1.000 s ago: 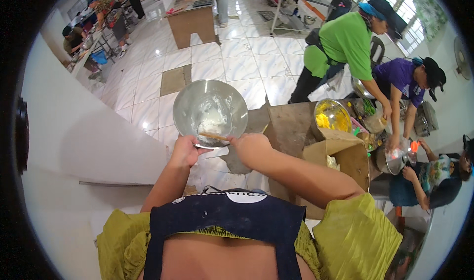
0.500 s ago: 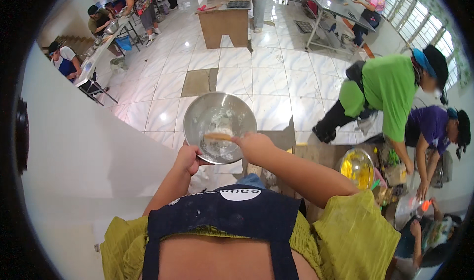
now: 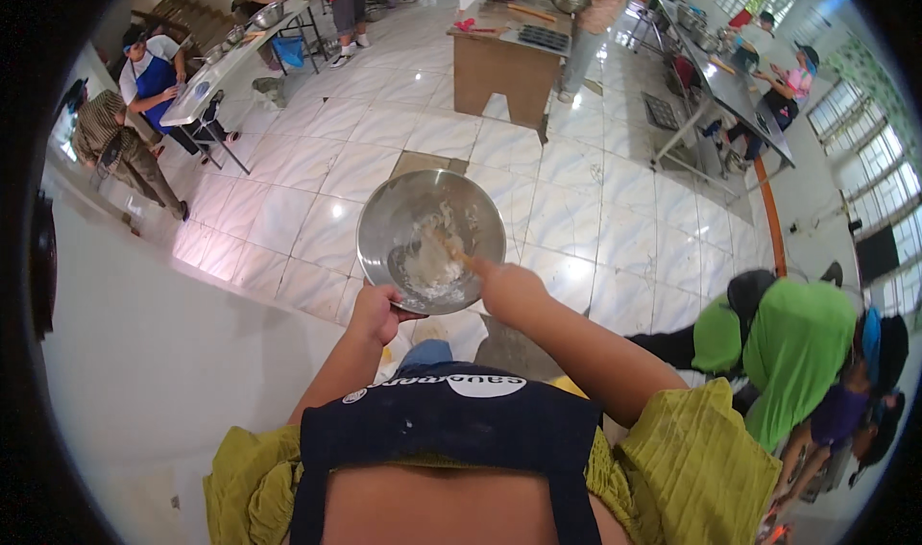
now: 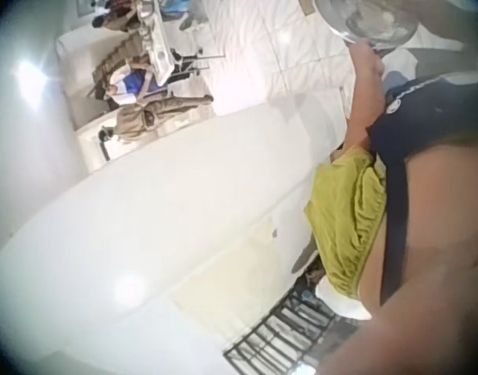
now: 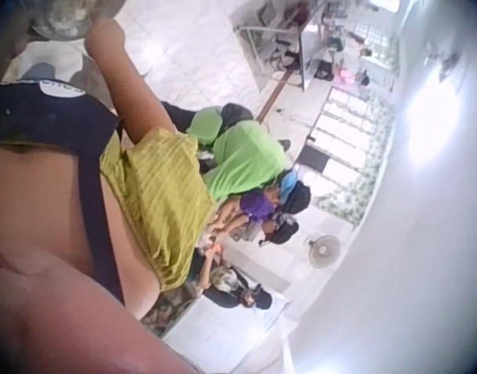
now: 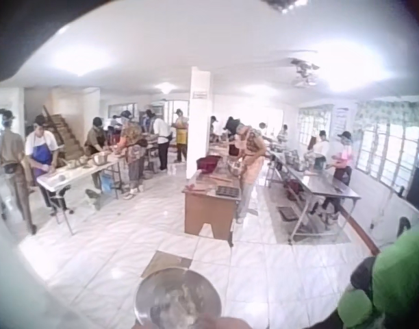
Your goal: The person adds powder from a plastic bag into a metal bowl using a green measuring cup, stirs the mixture with a wooden spoon, and then kneads a purple ball of dough in another bowl by hand.
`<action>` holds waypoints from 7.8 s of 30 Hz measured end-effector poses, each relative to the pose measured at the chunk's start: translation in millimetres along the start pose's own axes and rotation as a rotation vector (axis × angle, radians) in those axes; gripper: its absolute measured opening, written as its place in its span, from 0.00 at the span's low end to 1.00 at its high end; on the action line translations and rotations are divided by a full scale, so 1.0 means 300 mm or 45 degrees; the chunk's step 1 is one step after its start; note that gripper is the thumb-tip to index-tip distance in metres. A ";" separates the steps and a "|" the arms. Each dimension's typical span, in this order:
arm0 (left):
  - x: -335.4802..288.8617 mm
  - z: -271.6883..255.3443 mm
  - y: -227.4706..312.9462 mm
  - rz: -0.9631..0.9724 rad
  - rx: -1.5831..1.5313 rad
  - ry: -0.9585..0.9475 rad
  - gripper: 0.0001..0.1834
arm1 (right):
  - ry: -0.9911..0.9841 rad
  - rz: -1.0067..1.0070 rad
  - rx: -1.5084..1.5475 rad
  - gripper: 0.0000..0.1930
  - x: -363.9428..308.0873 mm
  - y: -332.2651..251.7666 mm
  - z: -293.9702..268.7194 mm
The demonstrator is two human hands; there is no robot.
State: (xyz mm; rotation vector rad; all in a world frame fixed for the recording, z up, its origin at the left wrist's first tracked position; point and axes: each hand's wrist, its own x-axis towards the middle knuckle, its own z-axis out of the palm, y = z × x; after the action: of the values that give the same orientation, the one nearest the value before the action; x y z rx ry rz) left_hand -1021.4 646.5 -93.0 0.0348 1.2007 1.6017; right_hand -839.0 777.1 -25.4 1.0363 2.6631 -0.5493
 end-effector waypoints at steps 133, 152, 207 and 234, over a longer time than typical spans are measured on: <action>5.289 1.163 3.198 -0.614 0.564 -0.870 0.44 | 0.590 1.090 0.723 0.22 5.126 0.274 -2.440; 5.212 1.186 3.123 -0.572 0.709 -0.930 0.42 | 0.419 1.055 0.275 0.25 5.160 0.400 -1.989; 4.444 1.477 2.394 -1.046 1.630 -1.708 0.43 | 1.081 2.211 1.051 0.22 4.221 -0.017 -1.584; 4.827 1.650 2.404 -1.314 1.854 -2.260 0.46 | 0.740 2.055 0.898 0.27 4.645 0.109 -1.721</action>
State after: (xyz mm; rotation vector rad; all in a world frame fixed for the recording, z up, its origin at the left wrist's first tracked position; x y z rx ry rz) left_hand -1860.2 2115.5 -108.9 1.2119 0.3695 -0.6345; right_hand -1864.2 1853.2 -45.3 3.1947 0.9334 -0.7577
